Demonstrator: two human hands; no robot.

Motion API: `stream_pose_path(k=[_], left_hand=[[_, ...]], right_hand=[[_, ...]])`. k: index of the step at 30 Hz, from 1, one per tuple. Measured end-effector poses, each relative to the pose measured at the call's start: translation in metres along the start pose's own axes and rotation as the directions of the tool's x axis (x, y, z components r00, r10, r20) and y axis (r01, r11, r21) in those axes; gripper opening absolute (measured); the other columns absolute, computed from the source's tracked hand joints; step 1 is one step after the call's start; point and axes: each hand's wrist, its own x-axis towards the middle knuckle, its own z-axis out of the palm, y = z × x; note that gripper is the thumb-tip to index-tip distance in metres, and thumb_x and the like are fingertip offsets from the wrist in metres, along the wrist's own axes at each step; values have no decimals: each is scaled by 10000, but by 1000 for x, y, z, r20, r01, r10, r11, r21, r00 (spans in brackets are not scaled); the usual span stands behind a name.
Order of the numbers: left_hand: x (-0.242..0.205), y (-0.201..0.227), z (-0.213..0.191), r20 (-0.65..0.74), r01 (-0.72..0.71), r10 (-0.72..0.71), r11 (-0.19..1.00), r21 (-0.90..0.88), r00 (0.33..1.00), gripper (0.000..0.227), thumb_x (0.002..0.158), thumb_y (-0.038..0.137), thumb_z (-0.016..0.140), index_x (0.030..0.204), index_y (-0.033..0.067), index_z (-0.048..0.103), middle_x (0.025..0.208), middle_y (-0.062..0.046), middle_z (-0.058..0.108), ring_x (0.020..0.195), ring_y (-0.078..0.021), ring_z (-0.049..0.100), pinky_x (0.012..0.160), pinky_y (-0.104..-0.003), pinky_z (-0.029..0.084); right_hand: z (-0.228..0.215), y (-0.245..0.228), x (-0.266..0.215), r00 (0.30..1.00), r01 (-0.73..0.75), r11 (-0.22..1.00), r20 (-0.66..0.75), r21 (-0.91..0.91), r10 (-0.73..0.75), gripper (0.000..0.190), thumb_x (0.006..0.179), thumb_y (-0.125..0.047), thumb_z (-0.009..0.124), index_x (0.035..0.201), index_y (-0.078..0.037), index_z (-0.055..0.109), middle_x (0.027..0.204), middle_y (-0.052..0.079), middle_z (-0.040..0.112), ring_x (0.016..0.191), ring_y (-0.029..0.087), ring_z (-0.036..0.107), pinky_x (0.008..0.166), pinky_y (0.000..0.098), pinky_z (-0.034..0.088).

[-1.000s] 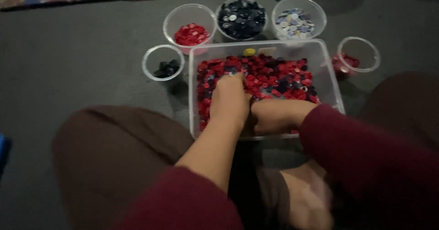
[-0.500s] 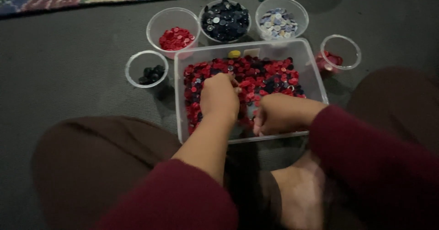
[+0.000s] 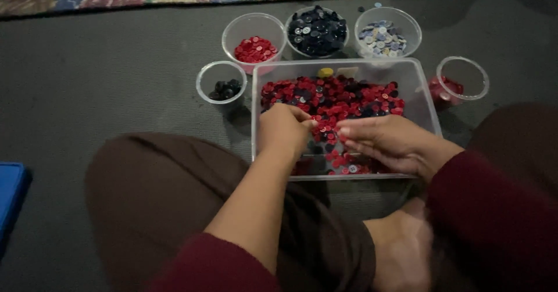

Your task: Sorting a mixture of buttons into separate containers based on color and type.

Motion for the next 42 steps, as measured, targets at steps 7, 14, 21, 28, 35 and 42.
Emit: stream_pose_path(k=[7, 14, 21, 28, 35, 42], left_hand=[[9, -28, 15, 50, -6, 2, 997, 83, 999, 182, 875, 274, 820, 1051, 225, 825, 1092, -120, 789, 1216, -352, 686, 982, -462, 580], [0, -36, 17, 82, 2, -3, 1000, 8, 997, 60, 848, 171, 813, 839, 120, 783, 789, -62, 754, 684, -195, 710, 728, -337, 602], [18, -45, 25, -18, -13, 16, 991, 134, 1000, 112, 828, 209, 765, 888, 137, 826, 895, -174, 764, 837, -368, 734, 822, -446, 572], [74, 16, -33, -248, -89, 94, 996, 31, 964, 305, 904, 203, 756, 1122, -7, 715, 1077, -244, 720, 1154, -468, 683, 916, -575, 598], [92, 26, -57, -500, -154, 125, 988, -17, 857, 264, 872, 246, 808, 987, 18, 740, 921, -181, 743, 999, -441, 748, 778, -565, 646], [13, 6, -4, -200, -219, 222, 975, 37, 954, 255, 952, 181, 660, 1144, 44, 758, 1028, -173, 759, 1088, -388, 730, 847, -499, 625]], right_hand=[[10, -24, 49, 998, 55, 998, 25, -29, -55, 387, 968, -134, 661, 1354, -132, 671, 1262, -1, 692, 1135, 95, 674, 980, 175, 541], [89, -119, 18, 894, 419, 908, 169, 16, -415, 178, 995, -177, 640, 1095, -42, 698, 901, 29, 639, 668, 52, 562, 627, 132, 516], [76, -86, -7, 927, 363, 888, 14, -281, -374, 477, 936, -266, 596, 1394, -130, 614, 1279, 56, 716, 1149, 149, 708, 1062, 268, 573], [11, 12, 24, 890, 378, 875, -144, -303, -434, 404, 885, -188, 769, 1282, -128, 722, 1115, 215, 722, 984, 317, 731, 865, 393, 616], [-5, 18, 39, 715, 348, 441, -70, -827, -696, 363, 813, -276, 808, 1163, -369, 786, 1000, 0, 781, 1015, 241, 724, 843, 387, 564], [30, 19, 55, 681, 611, -42, 553, -790, -480, 745, 834, -91, 714, 1526, -87, 440, 1682, 235, 188, 1366, 527, 416, 1078, 631, 457]])
